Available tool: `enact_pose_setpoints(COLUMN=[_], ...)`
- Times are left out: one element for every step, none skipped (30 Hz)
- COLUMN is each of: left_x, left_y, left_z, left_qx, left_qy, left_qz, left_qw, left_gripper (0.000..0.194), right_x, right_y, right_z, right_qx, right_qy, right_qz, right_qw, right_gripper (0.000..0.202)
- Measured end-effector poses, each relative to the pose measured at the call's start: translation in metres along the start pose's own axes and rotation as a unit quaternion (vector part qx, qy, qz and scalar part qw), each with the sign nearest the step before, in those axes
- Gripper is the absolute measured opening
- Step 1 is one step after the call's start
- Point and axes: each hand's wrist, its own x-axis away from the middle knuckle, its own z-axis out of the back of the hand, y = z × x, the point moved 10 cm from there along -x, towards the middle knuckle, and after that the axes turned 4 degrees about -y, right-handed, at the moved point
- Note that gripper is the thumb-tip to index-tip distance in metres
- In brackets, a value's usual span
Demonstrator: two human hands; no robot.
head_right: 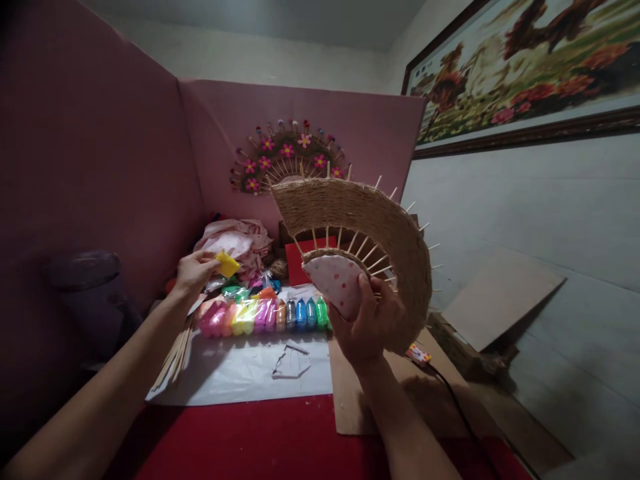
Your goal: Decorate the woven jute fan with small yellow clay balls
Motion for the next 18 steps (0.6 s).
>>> enact_pose_setpoints(left_x=[0.003, 0.006, 0.01, 0.014, 0.02, 0.026, 0.034, 0.044, 0.056, 0.071, 0.088, 0.105, 0.121, 0.136, 0.151, 0.161, 0.167, 0.167], left_y=[-0.001, -0.001, -0.001, -0.001, 0.0, 0.002, 0.004, 0.008, 0.011, 0.012, 0.013, 0.012, 0.009, 0.004, -0.002, -0.008, -0.014, -0.018], left_z=[-0.007, -0.014, -0.02, -0.027, -0.034, -0.043, -0.052, -0.062, -0.072, -0.083, -0.094, -0.104, -0.113, -0.122, -0.13, -0.137, -0.142, -0.145], left_qx=[0.029, 0.043, 0.055, 0.073, 0.095, 0.12, 0.142, 0.158, 0.166, 0.167, 0.173, 0.173, 0.163, 0.14, 0.117, 0.107, 0.104, 0.11], left_qy=[-0.024, -0.047, -0.073, -0.103, -0.138, -0.183, -0.23, -0.283, -0.335, -0.387, -0.444, -0.486, -0.514, -0.543, -0.567, -0.57, -0.562, -0.535], left_qz=[0.013, 0.023, 0.033, 0.045, 0.056, 0.067, 0.077, 0.082, 0.085, 0.096, 0.109, 0.125, 0.138, 0.148, 0.16, 0.168, 0.172, 0.166], left_qw=[0.999, 0.998, 0.995, 0.991, 0.984, 0.973, 0.96, 0.943, 0.923, 0.902, 0.873, 0.848, 0.831, 0.815, 0.799, 0.797, 0.802, 0.821], left_gripper=[0.028, 0.027, 0.026, 0.027, 0.027, 0.028, 0.028, 0.028, 0.027, 0.026, 0.025, 0.024, 0.024, 0.023, 0.022, 0.021, 0.021, 0.022], right_x=[0.001, 0.001, 0.001, 0.002, 0.002, 0.002, 0.001, 0.001, 0.002, 0.002, 0.002, 0.003, 0.003, 0.003, 0.004, 0.004, 0.004, 0.003], right_y=[0.0, 0.0, 0.0, 0.0, 0.0, 0.0, 0.001, 0.001, 0.001, 0.001, 0.0, 0.0, 0.0, 0.0, 0.0, 0.0, 0.0, 0.0], right_z=[-0.001, -0.001, -0.002, -0.002, -0.002, -0.002, -0.002, -0.001, -0.001, -0.001, -0.001, -0.001, -0.002, -0.002, -0.003, -0.003, -0.004, -0.004], right_qx=[0.001, 0.002, 0.004, 0.007, 0.01, 0.014, 0.018, 0.02, 0.021, 0.021, 0.021, 0.02, 0.02, 0.021, 0.022, 0.023, 0.024, 0.024], right_qy=[-0.001, -0.001, -0.002, -0.002, 0.0, 0.002, 0.003, 0.004, 0.006, 0.008, 0.008, 0.007, 0.005, 0.003, -0.001, -0.005, -0.007, -0.009], right_qz=[0.001, 0.002, 0.003, 0.004, 0.005, 0.005, 0.005, 0.006, 0.007, 0.008, 0.01, 0.012, 0.013, 0.013, 0.012, 0.012, 0.011, 0.011], right_qw=[1.0, 1.0, 1.0, 1.0, 1.0, 1.0, 1.0, 1.0, 1.0, 1.0, 1.0, 1.0, 1.0, 1.0, 1.0, 1.0, 1.0, 1.0], right_gripper=[0.073, 0.073, 0.073, 0.073, 0.073, 0.073, 0.072, 0.073, 0.073, 0.074, 0.074, 0.074, 0.074, 0.074, 0.074, 0.074, 0.074, 0.074])
